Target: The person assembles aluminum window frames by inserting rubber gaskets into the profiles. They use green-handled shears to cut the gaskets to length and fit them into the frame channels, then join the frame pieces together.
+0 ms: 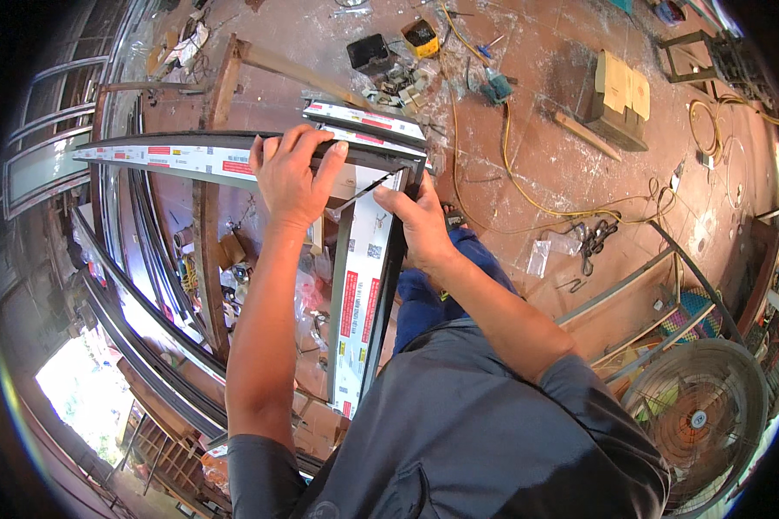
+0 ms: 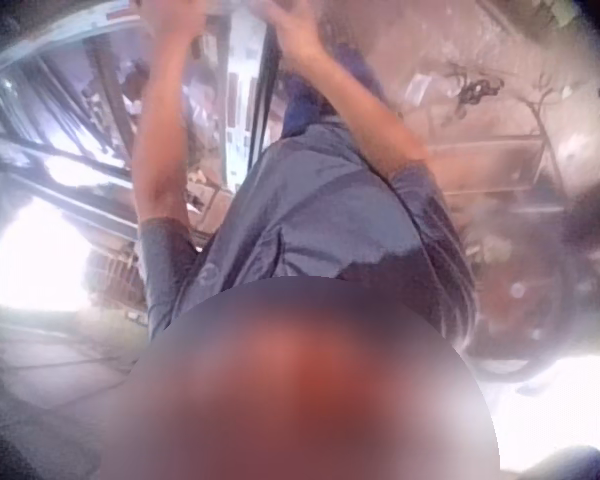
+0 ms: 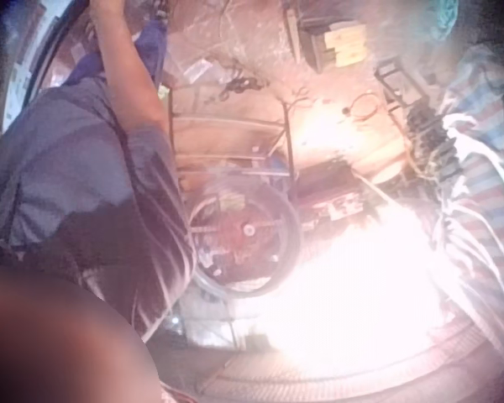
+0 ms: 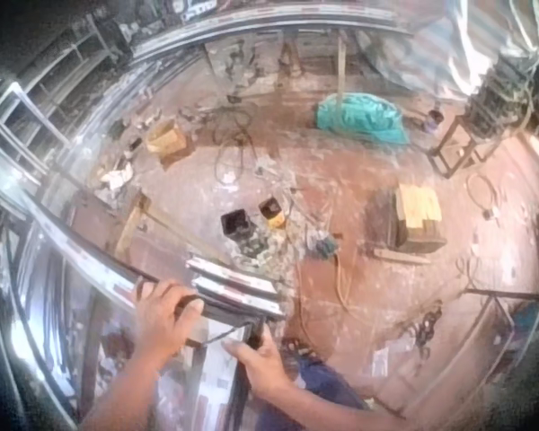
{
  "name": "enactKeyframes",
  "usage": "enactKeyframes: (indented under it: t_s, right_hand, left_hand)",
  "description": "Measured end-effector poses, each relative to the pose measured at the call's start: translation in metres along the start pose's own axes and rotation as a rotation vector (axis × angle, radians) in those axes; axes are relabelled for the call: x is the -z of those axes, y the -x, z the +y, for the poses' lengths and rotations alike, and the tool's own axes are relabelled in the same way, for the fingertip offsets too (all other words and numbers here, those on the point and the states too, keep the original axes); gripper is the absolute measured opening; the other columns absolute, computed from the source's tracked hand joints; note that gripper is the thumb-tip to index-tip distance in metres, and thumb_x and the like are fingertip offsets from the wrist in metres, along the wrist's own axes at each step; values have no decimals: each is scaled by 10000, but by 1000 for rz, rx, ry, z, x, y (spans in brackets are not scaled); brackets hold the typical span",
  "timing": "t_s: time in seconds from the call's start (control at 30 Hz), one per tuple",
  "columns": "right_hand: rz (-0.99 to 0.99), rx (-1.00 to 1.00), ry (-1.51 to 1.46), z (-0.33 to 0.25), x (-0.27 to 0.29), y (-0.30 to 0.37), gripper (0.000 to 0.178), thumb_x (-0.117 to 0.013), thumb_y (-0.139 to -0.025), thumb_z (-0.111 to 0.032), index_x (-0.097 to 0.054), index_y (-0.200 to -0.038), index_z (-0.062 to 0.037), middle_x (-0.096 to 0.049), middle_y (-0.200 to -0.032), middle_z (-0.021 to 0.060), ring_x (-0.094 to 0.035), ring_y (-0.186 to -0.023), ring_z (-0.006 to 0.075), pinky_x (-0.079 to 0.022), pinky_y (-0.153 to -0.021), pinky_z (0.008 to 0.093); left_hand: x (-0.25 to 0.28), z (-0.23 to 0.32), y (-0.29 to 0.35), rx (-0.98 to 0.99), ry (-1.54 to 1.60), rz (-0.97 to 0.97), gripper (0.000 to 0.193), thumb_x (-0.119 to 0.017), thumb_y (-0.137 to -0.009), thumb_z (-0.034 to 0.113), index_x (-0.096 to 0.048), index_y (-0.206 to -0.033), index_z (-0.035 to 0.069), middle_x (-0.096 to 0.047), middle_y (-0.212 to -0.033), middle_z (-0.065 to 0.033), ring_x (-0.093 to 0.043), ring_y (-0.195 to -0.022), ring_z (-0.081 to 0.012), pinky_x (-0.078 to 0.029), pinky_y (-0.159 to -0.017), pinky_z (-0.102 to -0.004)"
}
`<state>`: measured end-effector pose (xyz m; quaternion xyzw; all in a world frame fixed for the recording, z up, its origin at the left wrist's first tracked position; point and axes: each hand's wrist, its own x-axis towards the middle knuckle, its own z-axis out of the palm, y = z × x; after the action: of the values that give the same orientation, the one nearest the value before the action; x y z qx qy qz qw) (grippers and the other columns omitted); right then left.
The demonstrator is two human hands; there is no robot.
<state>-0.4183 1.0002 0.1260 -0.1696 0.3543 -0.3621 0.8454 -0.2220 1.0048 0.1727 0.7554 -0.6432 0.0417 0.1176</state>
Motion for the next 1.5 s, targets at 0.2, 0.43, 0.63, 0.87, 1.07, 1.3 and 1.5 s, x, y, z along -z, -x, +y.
enactKeyframes:
  t_s: [0.2,0.43,0.63,0.87,1.07,1.3,1.5]
  right_hand:
    - [41,-11,34,1,1,2,464,-763,-920,-157,-527,-1312,-77,-653,-1087,38,-640,-970,139,-543,-877,325]
    - [56,-9,-28,-1,-4,4,428,-763,-936,-162,-537,-1289,-77,-650,-1069,32,-632,-962,129,-541,-885,319]
    - [78,-75,-186,0,4,6,343,-685,-1044,-273,-569,-1289,-62,-675,-1126,44,-658,-992,153,-568,-854,336]
    - [137,485,1478,-29,34,9,263,-632,-1001,-293,-616,-955,-35,-690,-779,220,-693,-679,410,-534,-635,541]
    - [77,471,1627,-33,26,11,180,-633,-932,-212,-585,-894,-43,-714,-833,214,-704,-724,435,-564,-639,544]
    - [59,518,1615,-23,27,17,183,-646,-921,-209,-586,-887,-40,-702,-816,212,-710,-746,423,-567,-643,530]
    - [82,435,1371,-58,24,6,239,-665,-962,-253,-648,-871,-32,-704,-850,190,-701,-764,414,-548,-664,505]
  left_hand:
    - [11,0,4,96,222,-50,551,-764,-902,510,-700,-1333,173,-616,-1395,-102,-518,-1320,-326,-269,-1216,-572]
    - [65,82,107,312,479,-138,1092,-912,-782,353,-316,-1633,19,-461,-1506,-281,-450,-1415,-450,-386,-1177,-519]
    - [58,100,129,536,472,-387,1086,-887,-774,267,-288,-1649,32,-540,-1397,-295,-554,-1292,-450,-482,-1057,-503]
    - [55,99,131,451,374,-283,1087,-890,-773,295,-304,-1664,88,-605,-1134,-229,-658,-974,-393,-567,-791,-472]
    - [53,100,132,470,330,-281,1077,-885,-773,279,-307,-1663,91,-599,-1121,-230,-662,-948,-396,-575,-782,-476]
    - [54,99,131,493,345,-276,1096,-891,-758,279,-303,-1667,105,-593,-1109,-231,-663,-938,-407,-578,-772,-486]
    - [54,99,135,476,318,-253,1091,-883,-762,297,-303,-1670,123,-610,-1144,-238,-663,-962,-424,-575,-789,-502]
